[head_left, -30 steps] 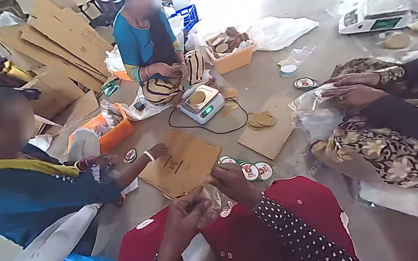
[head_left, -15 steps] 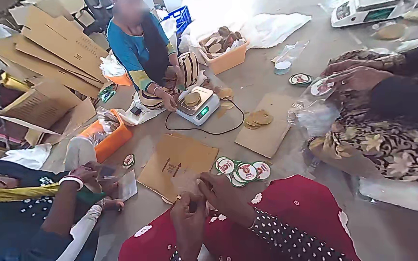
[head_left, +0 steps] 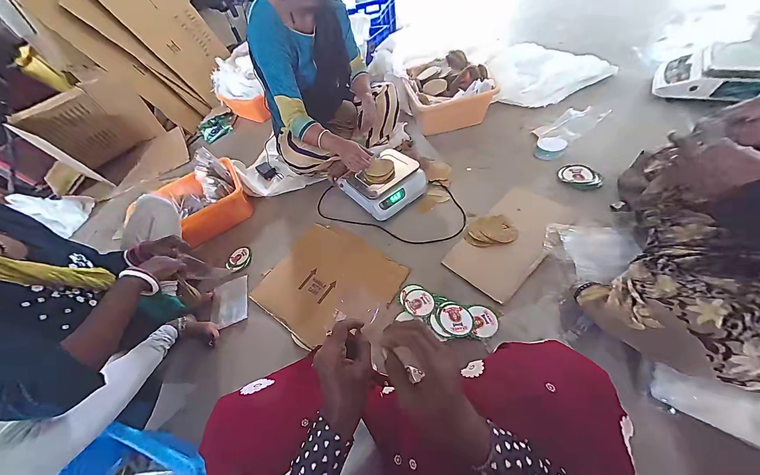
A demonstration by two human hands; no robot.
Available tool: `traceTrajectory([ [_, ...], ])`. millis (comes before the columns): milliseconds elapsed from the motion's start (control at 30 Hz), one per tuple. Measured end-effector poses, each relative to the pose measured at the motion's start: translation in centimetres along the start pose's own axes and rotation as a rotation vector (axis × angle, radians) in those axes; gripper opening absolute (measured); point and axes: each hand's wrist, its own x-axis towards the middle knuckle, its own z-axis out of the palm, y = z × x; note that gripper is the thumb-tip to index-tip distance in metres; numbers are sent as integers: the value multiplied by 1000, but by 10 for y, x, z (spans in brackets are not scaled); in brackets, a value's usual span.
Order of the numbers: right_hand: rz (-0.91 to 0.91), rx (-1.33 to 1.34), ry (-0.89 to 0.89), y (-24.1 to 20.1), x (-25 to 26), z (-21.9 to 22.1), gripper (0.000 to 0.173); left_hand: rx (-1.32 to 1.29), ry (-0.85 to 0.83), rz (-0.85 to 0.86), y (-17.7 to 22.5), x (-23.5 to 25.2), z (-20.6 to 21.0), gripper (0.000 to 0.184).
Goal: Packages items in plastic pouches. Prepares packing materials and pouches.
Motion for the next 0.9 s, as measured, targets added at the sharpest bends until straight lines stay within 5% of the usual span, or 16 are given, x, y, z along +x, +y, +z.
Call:
traceTrajectory([
  [67, 90, 129, -64, -10, -13, 5, 19, -28, 15, 3, 1, 0, -2, 21],
  [167, 470, 397, -215, -14, -20, 6, 43, -56, 50, 38, 5, -2, -2, 19],
  [300, 817, 796, -196, -17, -7, 9, 58, 29, -12, 65, 22, -21, -2, 22],
  [400, 934, 801, -111, -24, 6, 12, 63, 21, 6, 186, 42, -49, 4, 15],
  [467, 855, 797, -162, -23, 9, 16, 69, -192, -36, 177, 36, -56, 2, 12],
  [500, 719, 818, -232, -9, 3, 18, 87, -338, -73, 93, 31, -55, -3, 17],
  [567, 483, 805, -354, 10, -7, 22, 108, -585, -101, -190, 19, -46, -19, 49],
  [633, 387, 711, -469, 5, -13, 22, 107, -704, -111, -488, 2, -30, -32, 92],
  [667, 398, 656, -520, -6, -15, 21, 97, -774, -122, -612, -4, -22, -35, 91],
  [767, 422, 448, -607, -27, -18, 27, 76, -1019, -105, -783, -7, -5, -35, 41],
  [833, 355, 228, -694, -30, -15, 30, 78, -1115, -59, -870, -12, 3, -32, 36],
  [900, 268, 82, -717, -38, -7, 25, 62, -1173, -8, -933, -26, 11, -33, 39],
])
